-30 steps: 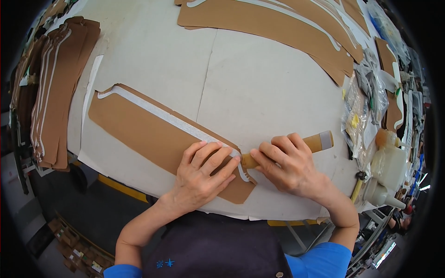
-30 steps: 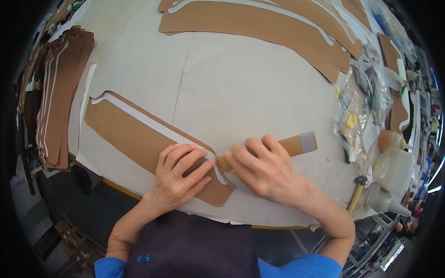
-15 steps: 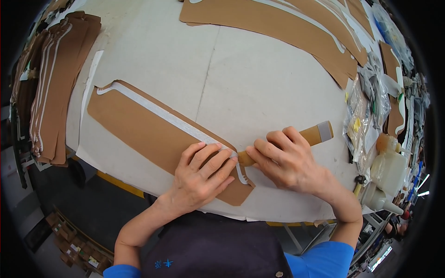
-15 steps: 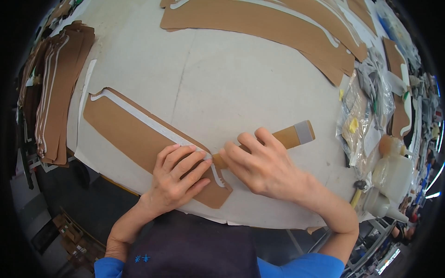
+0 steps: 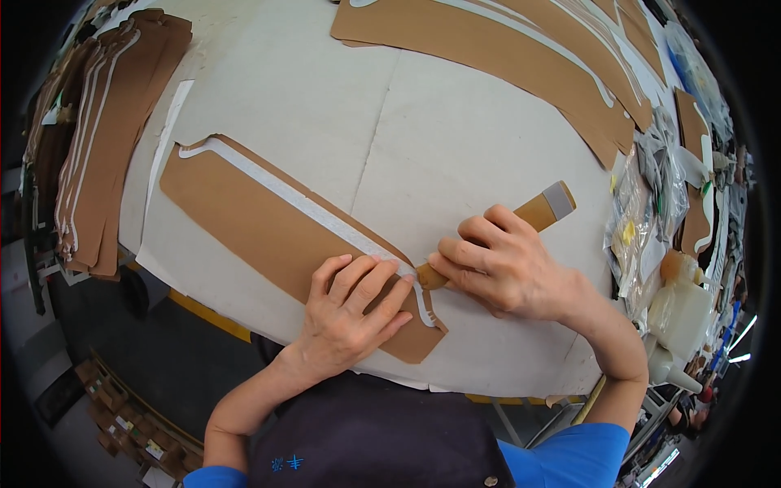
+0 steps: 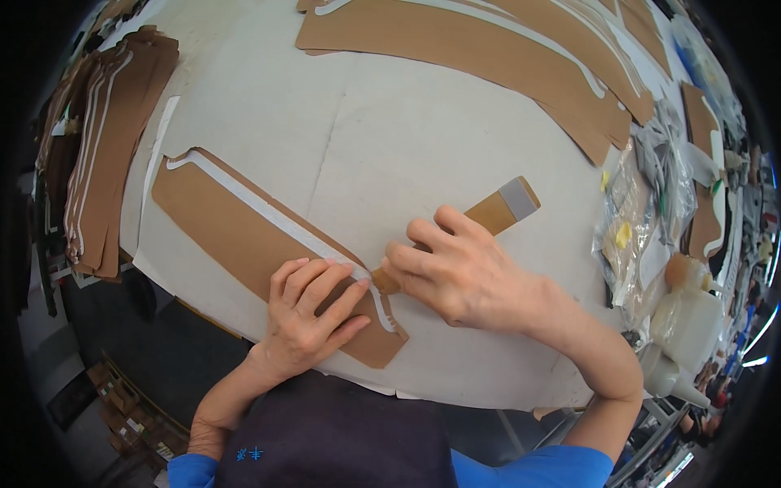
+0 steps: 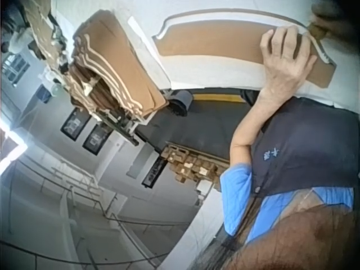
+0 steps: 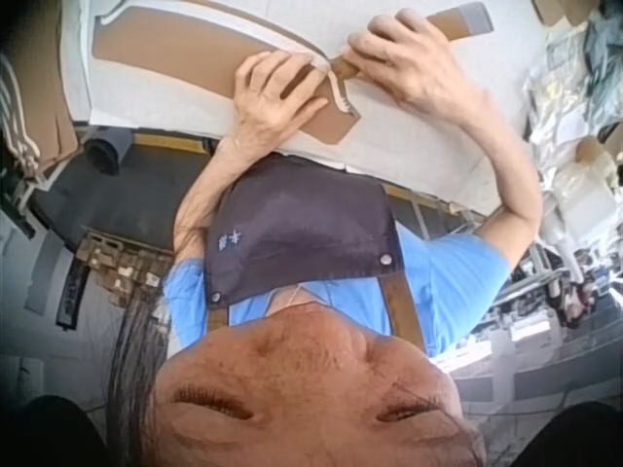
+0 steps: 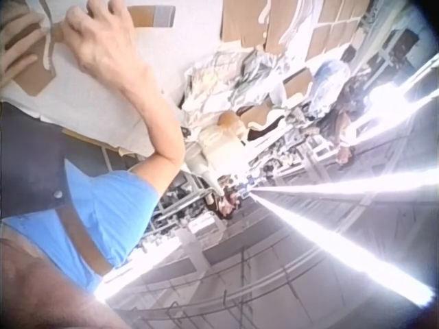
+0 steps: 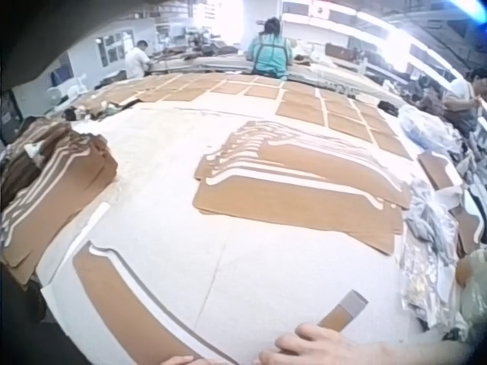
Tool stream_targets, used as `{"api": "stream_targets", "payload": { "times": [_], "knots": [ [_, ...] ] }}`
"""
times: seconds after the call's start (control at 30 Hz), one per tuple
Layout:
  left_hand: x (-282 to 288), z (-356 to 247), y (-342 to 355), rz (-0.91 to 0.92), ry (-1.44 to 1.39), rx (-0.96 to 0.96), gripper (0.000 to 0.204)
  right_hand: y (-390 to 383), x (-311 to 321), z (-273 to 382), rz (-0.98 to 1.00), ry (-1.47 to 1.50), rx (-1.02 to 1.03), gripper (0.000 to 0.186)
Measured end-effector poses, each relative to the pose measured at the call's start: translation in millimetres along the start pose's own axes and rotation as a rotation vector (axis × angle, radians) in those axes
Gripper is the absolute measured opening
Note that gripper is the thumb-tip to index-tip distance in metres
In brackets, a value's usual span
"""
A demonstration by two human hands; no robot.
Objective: Folding and pressing the edges of leather strips using an adhesive backing and a hand tool.
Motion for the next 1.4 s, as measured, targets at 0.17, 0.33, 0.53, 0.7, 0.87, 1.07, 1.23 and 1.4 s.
{"api": "stream_targets", "payload": {
  "times": [0.17,0.33,0.53,0.7,0.87,1.07,1.23,1.4],
  "knots": [
    [-2,0,-4,0.004,0.029,0.019,0.05,8,3,-5,0.029,0.028,0.046,0.025],
    [5,-1,-2,-0.03,0.043,0.078,0.053,14,4,-7,0.076,0.02,0.072,0.029],
    [-1,1,-8,0.011,0.059,0.091,0.054,22,6,-11,0.128,0.007,0.104,0.039],
    [5,2,-5,-0.018,0.07,0.124,0.056,28,5,-14,0.172,-0.003,0.107,0.047],
    [3,9,-10,-0.045,0.073,0.164,0.056,39,1,-18,0.156,-0.003,0.128,0.046],
    [13,24,-7,-0.069,0.066,0.209,0.051,57,-3,-23,0.15,0.01,0.143,0.035],
    [4,40,-19,-0.059,0.024,0.229,0.048,75,-6,-25,0.141,0.02,0.164,0.031],
    [16,52,-13,-0.103,-0.007,0.266,0.047,93,-8,-31,0.132,0.057,0.154,0.026]
  ]
}}
Point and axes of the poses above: each hand's wrist, its own y-axis towards the middle knuckle, its own x-axis out of the back of the hand, z = x × y, the point moved 5 cm from there along y, towards the middle knuckle, and after that the axes turned 15 degrees about y, right-handed, at the moved point
